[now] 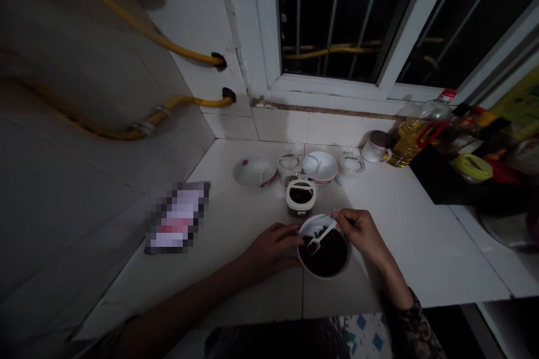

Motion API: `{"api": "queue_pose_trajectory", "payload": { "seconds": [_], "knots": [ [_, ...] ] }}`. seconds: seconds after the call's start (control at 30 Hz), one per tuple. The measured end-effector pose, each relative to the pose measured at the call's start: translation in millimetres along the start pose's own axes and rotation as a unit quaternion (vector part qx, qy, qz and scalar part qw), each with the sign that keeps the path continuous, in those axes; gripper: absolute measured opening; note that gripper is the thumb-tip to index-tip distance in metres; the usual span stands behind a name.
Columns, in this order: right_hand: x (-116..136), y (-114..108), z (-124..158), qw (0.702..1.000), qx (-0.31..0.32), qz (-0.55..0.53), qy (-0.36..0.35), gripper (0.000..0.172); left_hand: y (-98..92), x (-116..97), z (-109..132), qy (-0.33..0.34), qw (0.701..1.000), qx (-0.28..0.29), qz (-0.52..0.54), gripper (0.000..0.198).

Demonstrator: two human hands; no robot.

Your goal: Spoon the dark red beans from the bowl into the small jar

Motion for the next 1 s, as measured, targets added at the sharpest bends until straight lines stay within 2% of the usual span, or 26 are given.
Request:
{"api": "queue_pose_trajectory", "payload": {
  "seconds": [0.57, 0.73, 1.0],
  "knots": [
    [-16.0, 0.3, -2.3, 0.995, -0.015, -0.093, 0.037, 0.054, 2.3, 2.3, 0.1, -0.002, 1.000, -0.005, 0.005, 0.038],
    [-16.3, -2.9, -2.2, 0.993, -0.024, -0.105, 0.042, 0.054, 2.9, 2.3, 1.1, -0.016, 1.000, 0.005, -0.002, 0.043],
    [-14.9, -3.9, -4.7, 0.990, -0.037, -0.132, 0.043, 0.053, -1.5, 4.4, 1.1, -0.012, 1.000, -0.012, 0.008, 0.042]
  ]
}}
Point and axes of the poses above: each hand's wrist, its own z-axis away from the middle knuckle, its own y-axis out of the palm, x = y × z, the point moved 6 cm from there along -z, towards the middle knuckle, and after that the axes turned 14 degrees about x, right-handed, at the moved point
